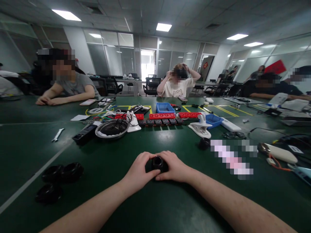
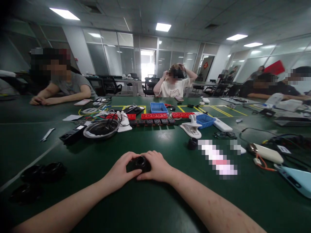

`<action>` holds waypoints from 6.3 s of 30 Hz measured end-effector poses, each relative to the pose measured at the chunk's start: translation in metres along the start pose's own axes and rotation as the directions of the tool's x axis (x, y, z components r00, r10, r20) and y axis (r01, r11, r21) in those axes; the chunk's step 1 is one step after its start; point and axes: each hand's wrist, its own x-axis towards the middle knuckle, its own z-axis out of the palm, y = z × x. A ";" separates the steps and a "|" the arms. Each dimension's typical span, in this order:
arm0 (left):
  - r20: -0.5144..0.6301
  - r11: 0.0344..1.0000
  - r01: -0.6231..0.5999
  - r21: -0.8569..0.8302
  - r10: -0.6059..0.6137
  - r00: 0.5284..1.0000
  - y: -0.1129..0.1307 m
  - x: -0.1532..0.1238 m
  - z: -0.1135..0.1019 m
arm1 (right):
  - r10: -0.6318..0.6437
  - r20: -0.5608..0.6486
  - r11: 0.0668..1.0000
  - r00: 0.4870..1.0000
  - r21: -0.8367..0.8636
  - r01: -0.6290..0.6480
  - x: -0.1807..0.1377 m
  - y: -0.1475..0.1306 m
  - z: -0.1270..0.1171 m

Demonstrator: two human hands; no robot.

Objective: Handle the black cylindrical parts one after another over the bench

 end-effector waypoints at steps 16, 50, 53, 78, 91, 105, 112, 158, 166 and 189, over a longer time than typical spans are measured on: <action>-0.081 0.992 0.125 -0.003 -0.124 0.989 0.006 -0.006 0.010 | 0.096 -0.074 0.983 0.993 -0.146 -0.106 -0.003 -0.015 0.004; 0.066 0.993 0.049 -0.107 -0.042 0.997 0.000 -0.007 0.006 | -0.151 0.179 0.949 0.972 0.300 0.092 0.000 0.016 -0.016; 0.040 0.994 0.033 -0.101 -0.030 0.999 -0.002 -0.007 0.007 | -0.155 0.175 0.949 0.972 0.299 0.097 0.000 0.017 -0.015; 0.053 0.976 0.060 -0.211 -0.050 0.997 0.003 -0.001 0.010 | -0.028 0.068 0.926 0.997 0.378 0.000 -0.015 0.008 -0.007; 0.060 0.982 0.075 -0.176 -0.066 0.996 0.002 -0.003 0.014 | 0.038 0.057 0.862 0.998 0.503 -0.062 -0.040 0.007 -0.011; 0.067 0.990 -0.083 -0.118 0.091 0.994 0.006 -0.008 0.008 | -0.005 0.148 0.959 0.989 0.281 -0.038 -0.022 0.011 -0.016; -0.188 0.984 0.161 0.081 -0.143 0.972 0.016 -0.013 0.023 | 0.266 -0.129 0.964 0.955 0.063 -0.260 -0.020 -0.015 0.013; -0.052 0.998 -0.056 0.022 0.057 0.997 0.017 -0.024 0.026 | -0.006 0.010 0.909 1.000 0.417 0.002 -0.045 0.008 -0.008; -0.035 0.999 -0.041 0.024 0.042 0.998 0.018 -0.022 0.027 | 0.141 -0.106 0.942 0.984 0.320 -0.100 -0.042 0.005 0.008; -0.055 0.998 -0.052 0.021 0.053 0.997 0.017 -0.025 0.025 | 0.054 -0.108 0.989 0.993 0.143 -0.038 -0.045 -0.009 0.004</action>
